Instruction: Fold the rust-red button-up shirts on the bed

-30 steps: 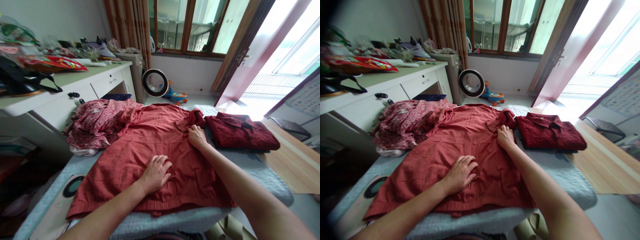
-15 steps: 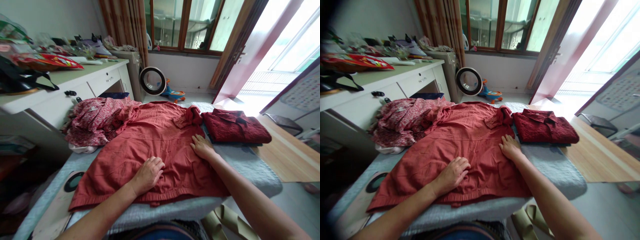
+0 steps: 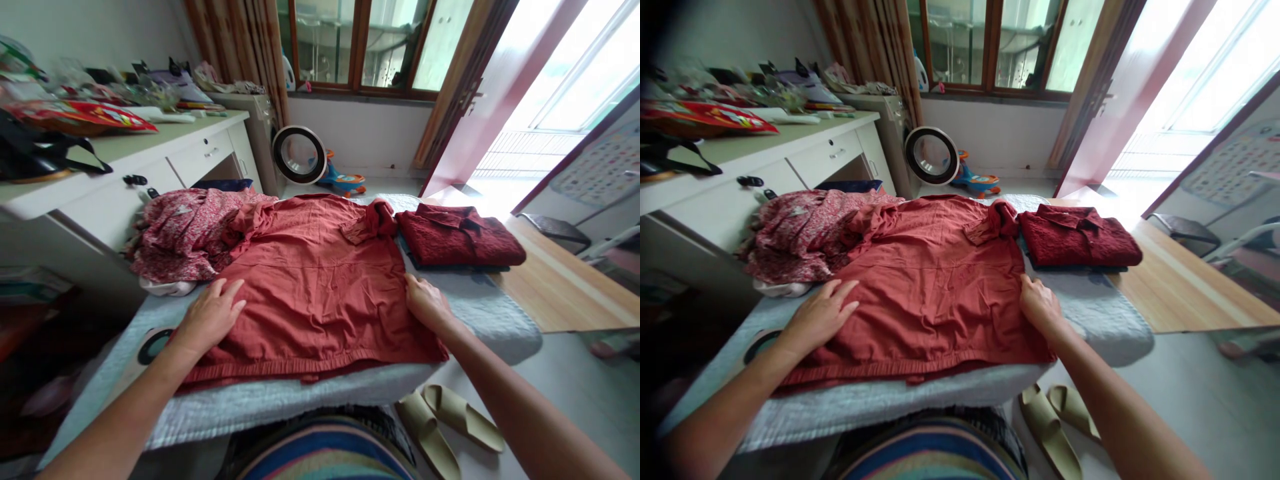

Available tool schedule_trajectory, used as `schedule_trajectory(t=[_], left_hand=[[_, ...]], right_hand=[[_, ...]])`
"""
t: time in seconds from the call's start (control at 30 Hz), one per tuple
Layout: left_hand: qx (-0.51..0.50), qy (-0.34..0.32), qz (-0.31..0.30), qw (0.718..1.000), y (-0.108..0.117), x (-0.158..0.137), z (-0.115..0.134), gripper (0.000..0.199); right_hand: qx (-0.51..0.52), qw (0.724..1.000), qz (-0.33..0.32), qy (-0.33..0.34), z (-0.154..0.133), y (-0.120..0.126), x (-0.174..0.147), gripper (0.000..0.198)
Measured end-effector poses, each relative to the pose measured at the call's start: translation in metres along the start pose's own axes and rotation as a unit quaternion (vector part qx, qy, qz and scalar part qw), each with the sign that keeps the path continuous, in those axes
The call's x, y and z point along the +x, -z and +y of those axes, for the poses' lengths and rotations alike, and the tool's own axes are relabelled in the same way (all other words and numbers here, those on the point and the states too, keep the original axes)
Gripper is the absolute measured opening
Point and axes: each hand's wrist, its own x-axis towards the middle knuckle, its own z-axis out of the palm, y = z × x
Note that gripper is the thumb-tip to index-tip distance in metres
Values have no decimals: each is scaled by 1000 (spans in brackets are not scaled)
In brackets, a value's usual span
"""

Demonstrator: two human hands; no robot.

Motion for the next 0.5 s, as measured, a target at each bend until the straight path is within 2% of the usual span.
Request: schedule_trajectory(t=[0.13, 0.3, 0.4, 0.5], left_hand=[[-18, -7, -37, 999, 2, 2, -7, 51], [26, -18, -102, 994, 10, 1, -5, 49], [50, -32, -64, 996, 15, -2, 3, 49], [0, -107, 16, 994, 19, -9, 27, 41]], right_hand=[[-6, 1000, 2, 1, 1, 3, -1, 42], [-92, 996, 8, 9, 1, 16, -9, 38], [-113, 993, -14, 12, 2, 17, -13, 38], [-77, 997, -22, 13, 7, 10, -13, 36]])
